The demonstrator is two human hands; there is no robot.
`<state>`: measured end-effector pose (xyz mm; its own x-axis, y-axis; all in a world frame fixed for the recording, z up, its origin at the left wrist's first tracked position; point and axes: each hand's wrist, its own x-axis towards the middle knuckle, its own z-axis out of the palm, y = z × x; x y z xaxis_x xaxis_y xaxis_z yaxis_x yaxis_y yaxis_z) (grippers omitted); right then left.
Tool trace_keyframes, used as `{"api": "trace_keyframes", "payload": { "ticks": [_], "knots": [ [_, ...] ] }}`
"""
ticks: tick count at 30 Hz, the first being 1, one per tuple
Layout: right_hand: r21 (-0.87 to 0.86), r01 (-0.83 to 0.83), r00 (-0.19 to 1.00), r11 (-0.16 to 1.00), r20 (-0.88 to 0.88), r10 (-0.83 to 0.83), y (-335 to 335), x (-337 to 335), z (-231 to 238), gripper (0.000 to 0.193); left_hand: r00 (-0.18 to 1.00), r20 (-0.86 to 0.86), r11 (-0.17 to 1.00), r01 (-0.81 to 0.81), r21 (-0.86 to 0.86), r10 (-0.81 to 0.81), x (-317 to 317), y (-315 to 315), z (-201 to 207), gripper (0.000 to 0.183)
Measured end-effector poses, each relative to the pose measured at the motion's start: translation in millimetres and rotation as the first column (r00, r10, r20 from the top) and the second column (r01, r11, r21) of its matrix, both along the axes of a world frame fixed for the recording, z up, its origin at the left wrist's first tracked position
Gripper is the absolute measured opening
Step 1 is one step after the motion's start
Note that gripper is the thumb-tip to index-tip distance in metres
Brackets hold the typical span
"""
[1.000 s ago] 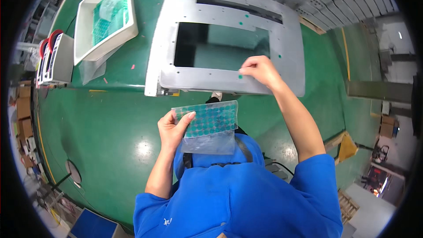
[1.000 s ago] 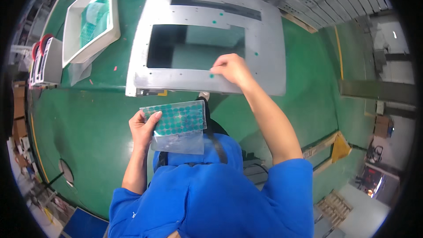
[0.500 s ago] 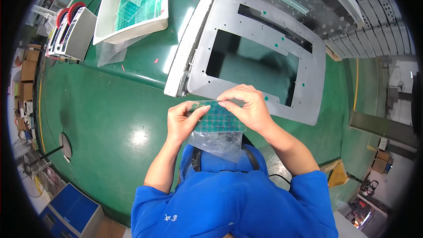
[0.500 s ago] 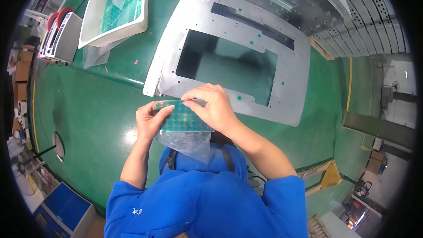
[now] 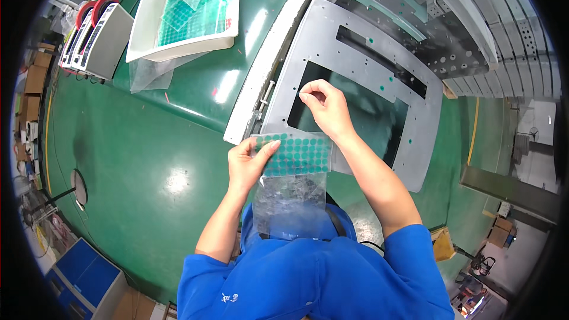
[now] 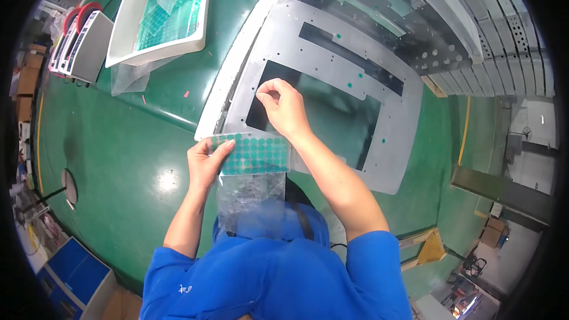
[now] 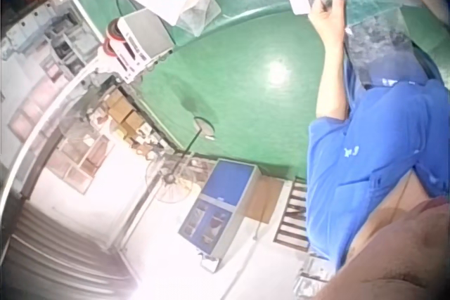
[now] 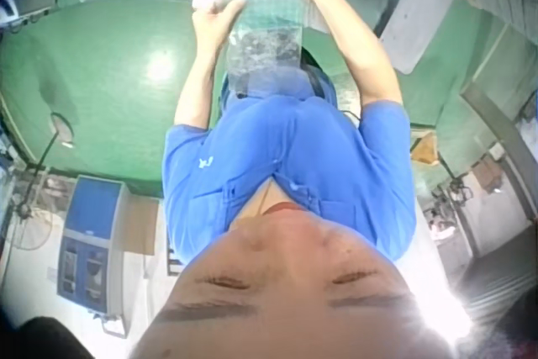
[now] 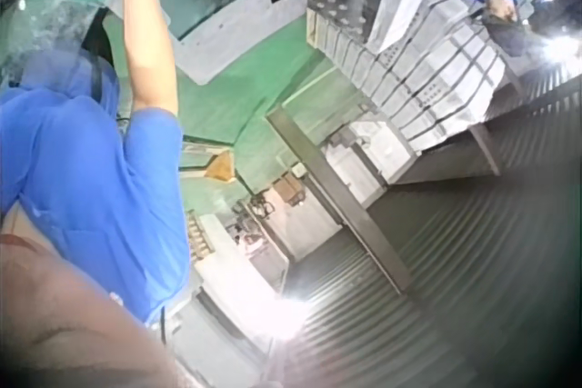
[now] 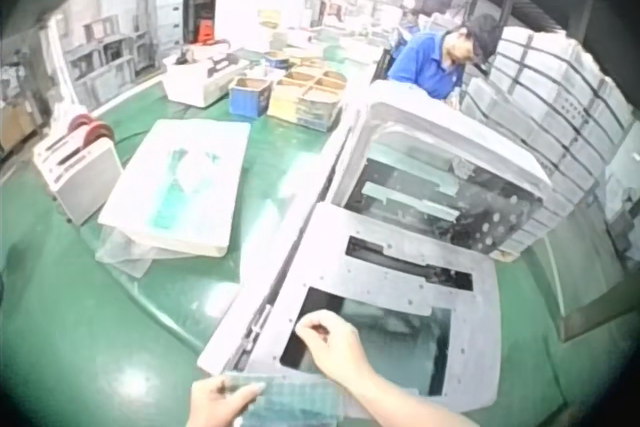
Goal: Applying small green circular stickers to the inside of metal enclosures.
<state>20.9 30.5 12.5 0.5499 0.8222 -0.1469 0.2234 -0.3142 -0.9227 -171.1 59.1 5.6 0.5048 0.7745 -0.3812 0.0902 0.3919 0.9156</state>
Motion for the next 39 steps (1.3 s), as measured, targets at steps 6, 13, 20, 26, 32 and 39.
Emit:
{"api": "trace_keyframes", "payload": {
  "ticks": [6,13,20,26,32,39],
  "knots": [
    [-0.031,-0.002,1.000,1.000,0.006,0.002,11,2,-14,0.010,0.999,0.037,1.000,0.023,-0.012,-0.023,-1,-2,-8,0.014],
    [-0.053,0.022,1.000,0.998,-0.006,-0.022,14,2,-14,0.009,0.997,0.079,0.999,0.015,-0.039,-0.012,1,-3,-10,0.013],
    [-0.068,0.038,0.999,0.997,-0.012,-0.039,16,-3,-12,0.008,0.998,0.063,1.000,0.016,-0.026,-0.014,1,-3,-12,0.013],
    [-0.066,0.063,0.997,0.996,0.044,-0.060,16,-5,-14,0.009,0.998,0.057,1.000,0.014,-0.027,-0.013,1,-3,-10,0.013],
    [-0.077,0.093,0.989,0.993,0.118,-0.083,17,-10,-5,0.010,0.999,0.049,0.999,0.009,-0.040,-0.007,2,-4,-8,0.015],
    [-0.038,0.151,0.984,0.988,-0.087,-0.154,18,-7,-5,0.023,0.998,0.055,1.000,0.004,0.004,-0.005,3,-5,-7,0.016]
  ]
}}
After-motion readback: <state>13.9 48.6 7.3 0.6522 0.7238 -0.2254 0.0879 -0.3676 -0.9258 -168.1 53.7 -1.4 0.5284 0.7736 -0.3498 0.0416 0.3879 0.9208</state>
